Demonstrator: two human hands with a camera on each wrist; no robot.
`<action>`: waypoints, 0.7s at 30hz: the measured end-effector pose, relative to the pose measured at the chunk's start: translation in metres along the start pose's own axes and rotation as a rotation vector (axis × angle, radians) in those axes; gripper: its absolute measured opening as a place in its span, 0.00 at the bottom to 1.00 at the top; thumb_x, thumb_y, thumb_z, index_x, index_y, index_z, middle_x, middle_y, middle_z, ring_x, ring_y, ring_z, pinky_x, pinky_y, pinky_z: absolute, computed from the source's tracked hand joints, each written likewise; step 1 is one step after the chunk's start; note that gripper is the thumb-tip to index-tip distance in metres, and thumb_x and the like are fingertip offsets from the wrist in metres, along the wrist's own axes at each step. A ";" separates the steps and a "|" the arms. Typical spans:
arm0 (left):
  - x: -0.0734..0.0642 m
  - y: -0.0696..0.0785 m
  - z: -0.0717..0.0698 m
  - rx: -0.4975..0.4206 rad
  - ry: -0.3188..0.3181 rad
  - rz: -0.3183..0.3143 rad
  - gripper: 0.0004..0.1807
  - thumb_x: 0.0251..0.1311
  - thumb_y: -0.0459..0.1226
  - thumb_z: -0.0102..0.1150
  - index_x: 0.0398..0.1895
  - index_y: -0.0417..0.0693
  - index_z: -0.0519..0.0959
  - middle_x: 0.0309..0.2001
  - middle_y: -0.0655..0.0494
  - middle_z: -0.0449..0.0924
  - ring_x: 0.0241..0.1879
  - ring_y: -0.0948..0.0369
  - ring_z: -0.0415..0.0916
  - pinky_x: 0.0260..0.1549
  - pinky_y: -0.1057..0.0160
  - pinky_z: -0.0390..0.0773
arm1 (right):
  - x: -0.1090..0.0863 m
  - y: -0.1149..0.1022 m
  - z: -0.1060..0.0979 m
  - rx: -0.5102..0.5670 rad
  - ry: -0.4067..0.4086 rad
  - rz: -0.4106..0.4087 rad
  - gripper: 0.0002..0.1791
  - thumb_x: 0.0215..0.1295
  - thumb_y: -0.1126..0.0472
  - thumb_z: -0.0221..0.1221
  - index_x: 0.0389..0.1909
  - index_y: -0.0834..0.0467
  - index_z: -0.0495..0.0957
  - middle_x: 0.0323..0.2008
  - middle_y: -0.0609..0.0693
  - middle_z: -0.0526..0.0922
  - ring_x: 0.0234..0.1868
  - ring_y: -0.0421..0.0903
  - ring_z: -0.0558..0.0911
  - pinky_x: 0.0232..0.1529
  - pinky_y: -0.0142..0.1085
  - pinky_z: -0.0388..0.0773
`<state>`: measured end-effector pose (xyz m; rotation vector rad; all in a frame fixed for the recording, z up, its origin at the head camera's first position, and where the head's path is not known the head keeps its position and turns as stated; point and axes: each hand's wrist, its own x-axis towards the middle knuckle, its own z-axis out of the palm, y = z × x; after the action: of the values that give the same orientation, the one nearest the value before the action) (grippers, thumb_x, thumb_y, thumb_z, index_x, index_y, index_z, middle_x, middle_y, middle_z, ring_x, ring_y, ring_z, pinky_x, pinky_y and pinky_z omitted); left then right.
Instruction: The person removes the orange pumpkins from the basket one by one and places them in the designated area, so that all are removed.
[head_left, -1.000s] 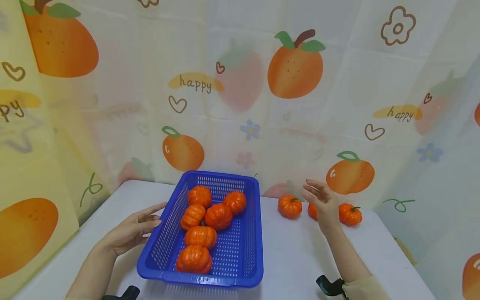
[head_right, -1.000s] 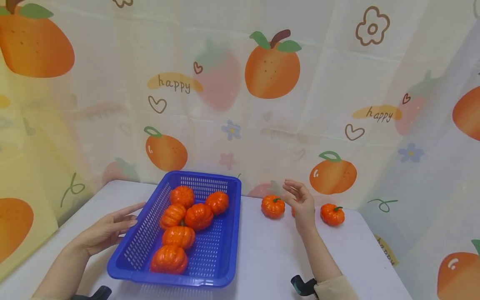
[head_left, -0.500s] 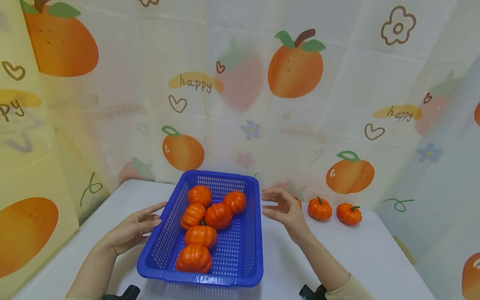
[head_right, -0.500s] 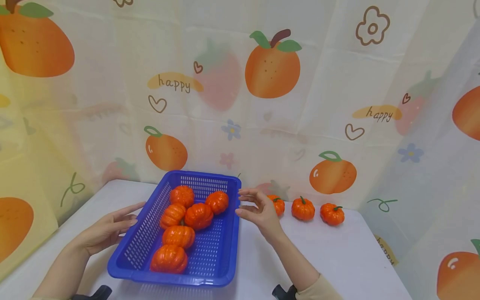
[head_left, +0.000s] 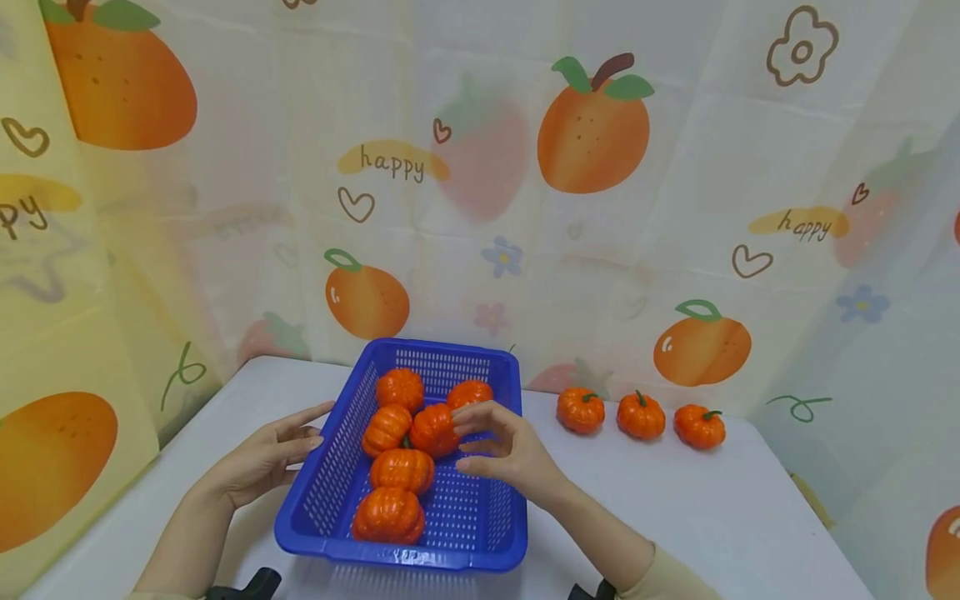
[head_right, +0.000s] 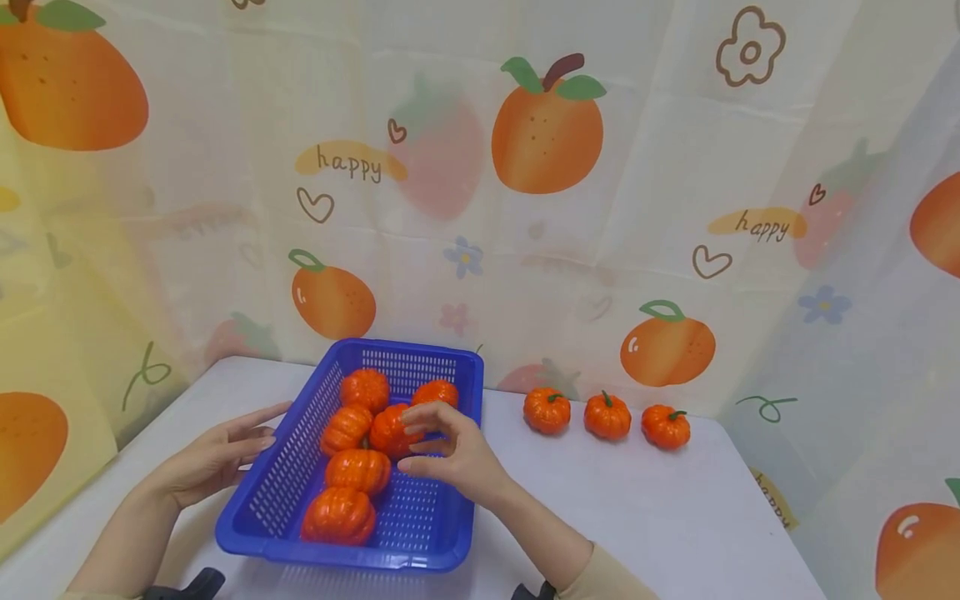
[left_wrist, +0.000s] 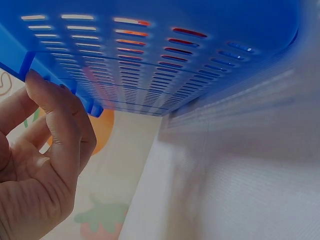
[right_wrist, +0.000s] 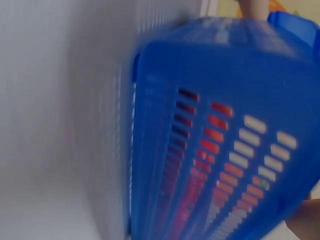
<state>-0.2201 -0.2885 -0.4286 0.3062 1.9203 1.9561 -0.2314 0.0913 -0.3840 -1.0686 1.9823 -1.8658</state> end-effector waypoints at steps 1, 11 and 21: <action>0.000 0.000 0.000 0.002 0.001 0.000 0.33 0.75 0.37 0.45 0.80 0.55 0.48 0.52 0.63 0.79 0.47 0.66 0.83 0.48 0.61 0.85 | 0.002 0.000 0.004 0.000 -0.015 0.014 0.27 0.62 0.59 0.66 0.59 0.65 0.71 0.58 0.52 0.77 0.56 0.41 0.78 0.58 0.35 0.79; -0.001 0.002 0.002 0.005 0.007 0.002 0.33 0.74 0.37 0.46 0.79 0.56 0.50 0.52 0.63 0.79 0.47 0.67 0.83 0.48 0.61 0.84 | 0.015 -0.001 0.038 -0.097 -0.176 0.151 0.29 0.59 0.53 0.68 0.60 0.54 0.72 0.62 0.59 0.74 0.61 0.60 0.76 0.60 0.40 0.80; -0.001 0.001 0.001 -0.003 -0.009 0.004 0.33 0.75 0.37 0.45 0.79 0.55 0.50 0.53 0.64 0.79 0.49 0.66 0.83 0.48 0.61 0.84 | 0.017 0.010 0.057 -0.256 -0.264 0.200 0.26 0.59 0.60 0.67 0.59 0.53 0.73 0.60 0.54 0.79 0.54 0.36 0.80 0.54 0.28 0.79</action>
<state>-0.2186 -0.2882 -0.4276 0.3175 1.9125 1.9572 -0.2126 0.0353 -0.3976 -1.0698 2.1167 -1.3240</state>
